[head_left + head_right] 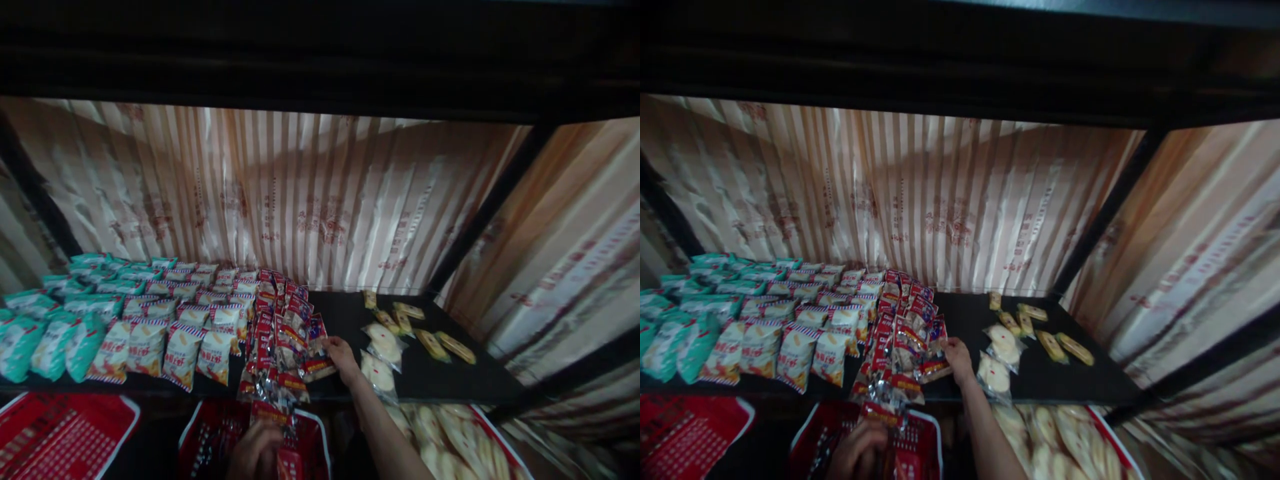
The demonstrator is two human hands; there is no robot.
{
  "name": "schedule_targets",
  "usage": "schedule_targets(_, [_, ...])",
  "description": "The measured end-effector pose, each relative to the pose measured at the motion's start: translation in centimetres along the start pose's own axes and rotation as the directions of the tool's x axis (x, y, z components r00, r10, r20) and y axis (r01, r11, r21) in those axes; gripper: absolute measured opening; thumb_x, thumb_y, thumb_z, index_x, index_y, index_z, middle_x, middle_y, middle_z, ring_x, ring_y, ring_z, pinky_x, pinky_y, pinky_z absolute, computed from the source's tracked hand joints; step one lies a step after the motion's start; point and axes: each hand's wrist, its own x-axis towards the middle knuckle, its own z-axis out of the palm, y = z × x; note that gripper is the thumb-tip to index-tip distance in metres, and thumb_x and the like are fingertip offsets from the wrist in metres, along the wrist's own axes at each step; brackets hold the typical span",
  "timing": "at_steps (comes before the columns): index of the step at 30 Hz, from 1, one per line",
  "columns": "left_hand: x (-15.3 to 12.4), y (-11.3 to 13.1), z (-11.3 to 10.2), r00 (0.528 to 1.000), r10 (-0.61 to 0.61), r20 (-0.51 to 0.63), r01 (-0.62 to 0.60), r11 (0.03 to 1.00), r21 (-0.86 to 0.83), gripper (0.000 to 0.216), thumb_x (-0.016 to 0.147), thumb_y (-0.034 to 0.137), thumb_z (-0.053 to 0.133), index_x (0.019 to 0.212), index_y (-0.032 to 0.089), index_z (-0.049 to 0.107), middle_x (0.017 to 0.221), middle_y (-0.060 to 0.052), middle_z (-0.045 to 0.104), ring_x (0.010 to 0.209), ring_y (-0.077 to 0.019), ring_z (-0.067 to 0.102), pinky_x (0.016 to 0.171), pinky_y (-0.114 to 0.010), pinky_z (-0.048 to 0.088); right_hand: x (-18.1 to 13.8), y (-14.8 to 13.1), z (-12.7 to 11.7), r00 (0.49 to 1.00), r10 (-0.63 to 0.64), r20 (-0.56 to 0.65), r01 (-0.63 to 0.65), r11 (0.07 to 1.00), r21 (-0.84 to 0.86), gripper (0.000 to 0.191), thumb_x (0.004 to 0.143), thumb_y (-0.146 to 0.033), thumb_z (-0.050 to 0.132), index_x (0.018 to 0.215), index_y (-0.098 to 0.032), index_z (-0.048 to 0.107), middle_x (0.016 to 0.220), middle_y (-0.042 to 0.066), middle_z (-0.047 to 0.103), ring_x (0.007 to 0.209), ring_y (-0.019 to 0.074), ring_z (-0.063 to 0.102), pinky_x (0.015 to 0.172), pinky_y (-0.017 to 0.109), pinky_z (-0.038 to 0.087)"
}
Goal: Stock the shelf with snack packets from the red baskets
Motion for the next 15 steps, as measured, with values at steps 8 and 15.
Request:
schedule_targets(8, [7.7,2.0,-2.2,0.995,-0.063,-0.083,0.077,0.98,0.182,0.032,0.083,0.017,0.032,0.085,0.02,0.064,0.097,-0.008,0.065,0.093,-0.0178,0.061,0.082,-0.03,0.05,1.3,0.2,0.5,0.983,0.029,0.18,-0.078,0.959,0.271,0.039,0.06,-0.046,0.063,0.084,-0.016,0.06,0.064,0.002,0.068,0.06,0.0173,0.064,0.06,0.029,0.049])
schedule_targets(15, [11.6,-1.3,-0.6,0.994,-0.076,-0.074,0.101,0.898,0.429,0.044,0.078,0.016,0.041,0.12,0.019,0.054,0.132,-0.009,0.048,0.125,-0.0233,0.04,0.103,-0.044,0.035,1.7,-0.3,0.1,0.959,0.082,0.272,-0.167,0.938,0.305,0.029,0.057,-0.039,0.069,0.073,-0.016,0.059,0.058,-0.002,0.064,0.052,0.0138,0.059,0.055,0.026,0.047])
